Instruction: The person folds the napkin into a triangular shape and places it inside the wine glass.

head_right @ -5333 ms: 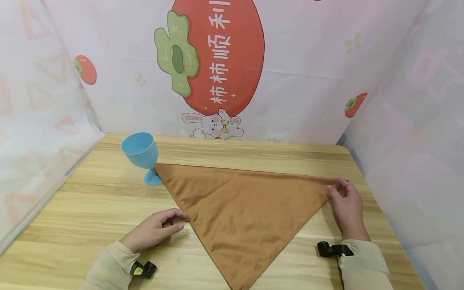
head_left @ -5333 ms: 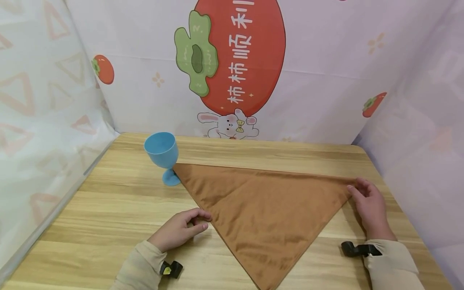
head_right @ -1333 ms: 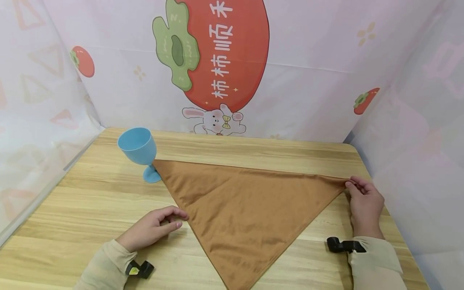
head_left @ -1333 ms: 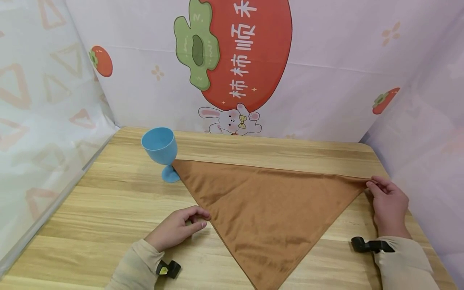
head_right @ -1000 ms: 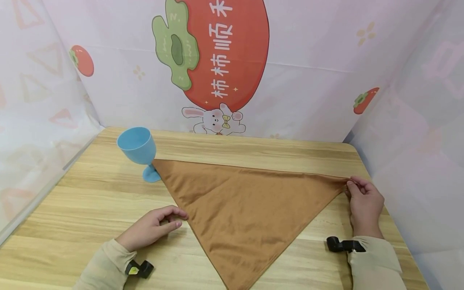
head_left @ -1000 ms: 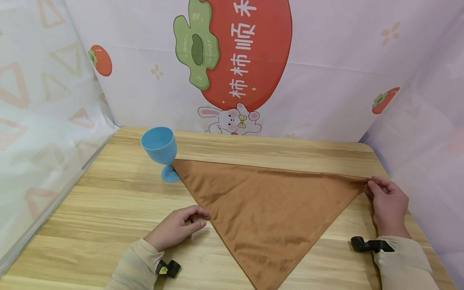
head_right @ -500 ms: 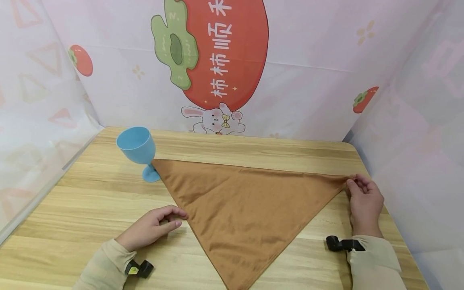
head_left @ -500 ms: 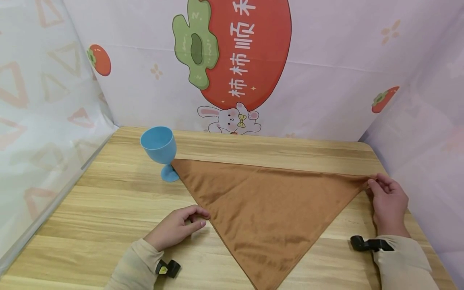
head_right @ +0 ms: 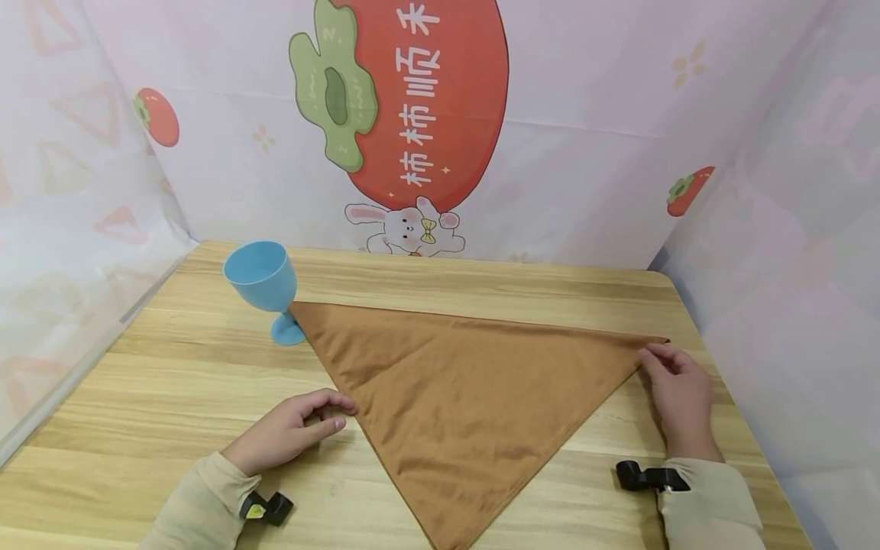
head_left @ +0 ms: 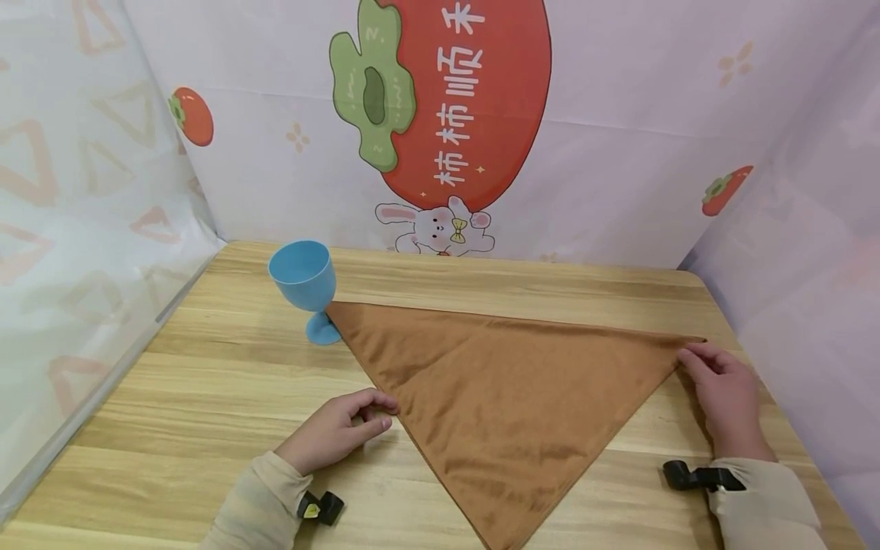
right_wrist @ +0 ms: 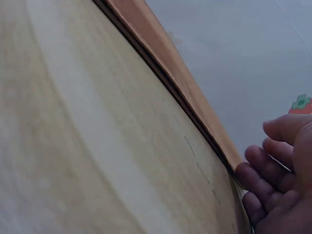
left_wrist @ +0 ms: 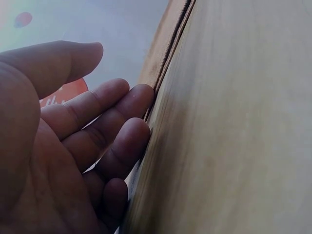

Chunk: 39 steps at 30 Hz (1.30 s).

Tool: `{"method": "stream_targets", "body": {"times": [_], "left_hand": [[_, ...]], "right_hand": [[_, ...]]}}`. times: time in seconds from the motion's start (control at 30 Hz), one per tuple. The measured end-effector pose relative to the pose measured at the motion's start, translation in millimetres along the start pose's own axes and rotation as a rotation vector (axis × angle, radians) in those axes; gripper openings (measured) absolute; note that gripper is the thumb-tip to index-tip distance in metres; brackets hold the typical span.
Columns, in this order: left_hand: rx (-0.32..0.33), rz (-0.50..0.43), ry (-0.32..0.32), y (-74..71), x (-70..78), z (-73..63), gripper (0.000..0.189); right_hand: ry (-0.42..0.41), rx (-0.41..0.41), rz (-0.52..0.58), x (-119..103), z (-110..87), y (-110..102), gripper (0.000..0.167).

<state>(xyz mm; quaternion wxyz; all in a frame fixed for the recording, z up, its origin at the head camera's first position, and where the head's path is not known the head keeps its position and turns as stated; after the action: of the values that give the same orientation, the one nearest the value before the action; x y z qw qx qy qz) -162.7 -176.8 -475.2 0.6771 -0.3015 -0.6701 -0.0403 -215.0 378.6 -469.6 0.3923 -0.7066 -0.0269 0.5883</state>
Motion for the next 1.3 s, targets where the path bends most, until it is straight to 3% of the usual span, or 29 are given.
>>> {"method": "stream_targets", "body": {"times": [0.1,0.2,0.37,0.57,0.87,1.07,1.3], "left_hand": [[0.003,0.008,0.000,0.1,-0.3,0.0,0.025],[0.006,0.017,0.005,-0.5,0.1,0.0,0.025],[0.010,0.024,0.018,-1.2,1.6,0.4,0.026],[0.006,0.025,0.025,-1.9,2.0,0.5,0.032],[0.011,0.013,0.063,-2.6,3.2,-0.5,0.041],[0.018,0.058,0.004,-2.4,0.1,2.2,0.044],[-0.013,0.062,-0.023,-7.7,-0.9,10.2,0.044]], "right_hand": [[-0.120,-0.065,-0.246,-7,-2.6,7,0.045],[-0.144,-0.098,-0.304,-9,-2.9,11,0.052],[-0.138,-0.127,-0.305,-11,-3.1,12,0.055],[-0.188,-0.176,-0.321,-16,-4.5,17,0.058],[-0.254,-0.174,-0.355,-20,-4.3,20,0.057],[-0.262,-0.248,-0.300,-21,-0.9,28,0.067],[-0.252,-0.244,-0.286,-22,7.2,30,0.068]]}}
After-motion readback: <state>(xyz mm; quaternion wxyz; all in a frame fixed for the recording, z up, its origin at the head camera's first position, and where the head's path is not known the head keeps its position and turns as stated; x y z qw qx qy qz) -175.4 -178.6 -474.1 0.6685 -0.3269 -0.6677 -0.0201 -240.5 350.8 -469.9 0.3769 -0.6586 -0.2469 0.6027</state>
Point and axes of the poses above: each hand's wrist, its own z-axis towards the middle knuckle, its own y-axis out of the palm, x = y × z, the point moved 7 cm from there along z, towards the middle knuckle, and after that the axes turned 11 degrees about -z, right-handed, at the moved point
